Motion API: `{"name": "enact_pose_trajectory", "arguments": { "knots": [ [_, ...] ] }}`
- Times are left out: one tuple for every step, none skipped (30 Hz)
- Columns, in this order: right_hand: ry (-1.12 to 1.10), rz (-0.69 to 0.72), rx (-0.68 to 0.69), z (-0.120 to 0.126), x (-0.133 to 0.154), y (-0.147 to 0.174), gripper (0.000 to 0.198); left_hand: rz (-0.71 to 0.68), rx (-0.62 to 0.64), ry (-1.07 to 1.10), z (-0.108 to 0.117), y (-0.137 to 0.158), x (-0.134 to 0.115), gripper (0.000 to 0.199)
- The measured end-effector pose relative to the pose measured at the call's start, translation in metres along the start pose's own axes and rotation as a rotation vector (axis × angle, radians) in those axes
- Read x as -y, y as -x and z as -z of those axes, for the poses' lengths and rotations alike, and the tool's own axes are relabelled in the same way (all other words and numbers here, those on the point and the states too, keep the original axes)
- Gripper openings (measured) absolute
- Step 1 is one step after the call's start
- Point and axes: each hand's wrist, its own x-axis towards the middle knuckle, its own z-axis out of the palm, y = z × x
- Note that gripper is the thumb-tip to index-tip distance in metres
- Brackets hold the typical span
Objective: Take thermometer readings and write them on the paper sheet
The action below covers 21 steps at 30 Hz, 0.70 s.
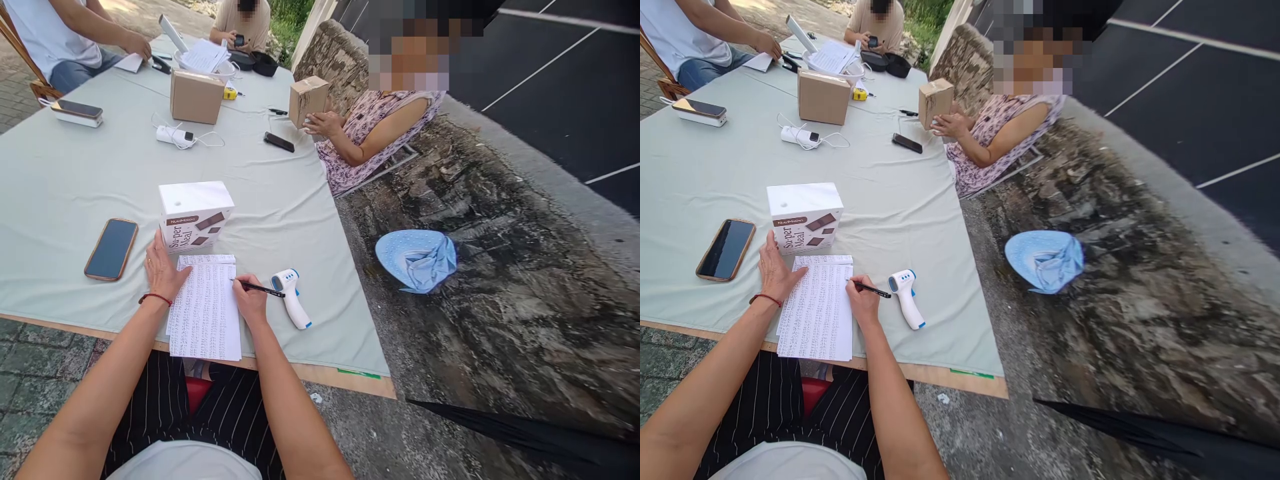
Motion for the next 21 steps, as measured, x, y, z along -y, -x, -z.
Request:
{"name": "enact_pose_trajectory", "arguments": {
  "knots": [
    [0.001, 0.002, -0.003, 0.0001, 0.0005, 0.0002, 0.016, 0.003, 0.002, 0.002, 0.0001, -0.0001, 0.0002, 0.123],
    [0.002, 0.004, -0.006, 0.0002, 0.0009, 0.0003, 0.016, 0.005, 0.002, 0.004, 0.0002, -0.0001, 0.0004, 0.123],
    [0.001, 0.005, -0.010, 0.0003, 0.0013, 0.0004, 0.016, 0.007, 0.001, 0.006, 0.0003, -0.0002, 0.0005, 0.123],
    [0.000, 0.005, -0.012, 0.0004, 0.0017, 0.0005, 0.016, 0.006, 0.000, 0.010, 0.0004, -0.0003, 0.0006, 0.122],
    [0.000, 0.006, -0.012, 0.0004, 0.0020, 0.0005, 0.016, 0.005, 0.000, 0.013, 0.0005, -0.0003, 0.0006, 0.122],
    [0.001, 0.006, -0.011, 0.0004, 0.0022, 0.0005, 0.016, 0.004, 0.001, 0.015, 0.0006, -0.0004, 0.0005, 0.122],
    [0.003, 0.007, -0.010, 0.0003, 0.0023, 0.0005, 0.016, 0.005, 0.002, 0.016, 0.0007, -0.0005, 0.0003, 0.122],
    [0.005, 0.007, -0.009, 0.0003, 0.0023, 0.0005, 0.016, 0.006, 0.003, 0.017, 0.0008, -0.0005, 0.0001, 0.123],
    [0.008, 0.007, -0.011, 0.0002, 0.0023, 0.0005, 0.016, 0.007, 0.003, 0.018, 0.0008, -0.0005, -0.0002, 0.123],
    [0.011, 0.007, -0.014, 0.0001, 0.0022, 0.0004, 0.016, 0.009, 0.001, 0.020, 0.0009, -0.0005, -0.0005, 0.123],
    [0.015, 0.006, -0.019, 0.0001, 0.0021, 0.0005, 0.016, 0.010, -0.001, 0.023, 0.0009, -0.0005, -0.0008, 0.122],
    [0.019, 0.007, -0.021, 0.0000, 0.0021, 0.0005, 0.017, 0.011, -0.002, 0.028, 0.0009, -0.0004, -0.0011, 0.122],
    [0.025, 0.009, -0.021, 0.0000, 0.0022, 0.0006, 0.017, 0.012, -0.004, 0.031, 0.0009, -0.0003, -0.0014, 0.122],
    [0.029, 0.011, -0.020, 0.0000, 0.0023, 0.0007, 0.017, 0.013, -0.004, 0.031, 0.0010, -0.0003, -0.0016, 0.122],
    [0.033, 0.012, -0.018, 0.0000, 0.0026, 0.0008, 0.016, 0.014, -0.002, 0.029, 0.0012, -0.0002, -0.0018, 0.122],
    [0.035, 0.010, -0.019, 0.0001, 0.0029, 0.0009, 0.016, 0.015, 0.001, 0.025, 0.0015, -0.0002, -0.0020, 0.122],
    [0.038, 0.007, -0.021, 0.0001, 0.0033, 0.0010, 0.016, 0.015, 0.006, 0.021, 0.0017, -0.0002, -0.0021, 0.122],
    [0.040, 0.003, -0.023, 0.0002, 0.0037, 0.0011, 0.016, 0.014, 0.010, 0.018, 0.0020, -0.0002, -0.0022, 0.122],
    [0.042, -0.001, -0.026, 0.0004, 0.0041, 0.0012, 0.016, 0.014, 0.013, 0.017, 0.0023, -0.0002, -0.0021, 0.122],
    [0.042, -0.002, -0.027, 0.0005, 0.0045, 0.0012, 0.016, 0.014, 0.016, 0.017, 0.0025, -0.0001, -0.0020, 0.122],
    [0.042, -0.002, -0.027, 0.0006, 0.0048, 0.0013, 0.016, 0.013, 0.016, 0.018, 0.0025, -0.0001, -0.0018, 0.121]
  ]
}}
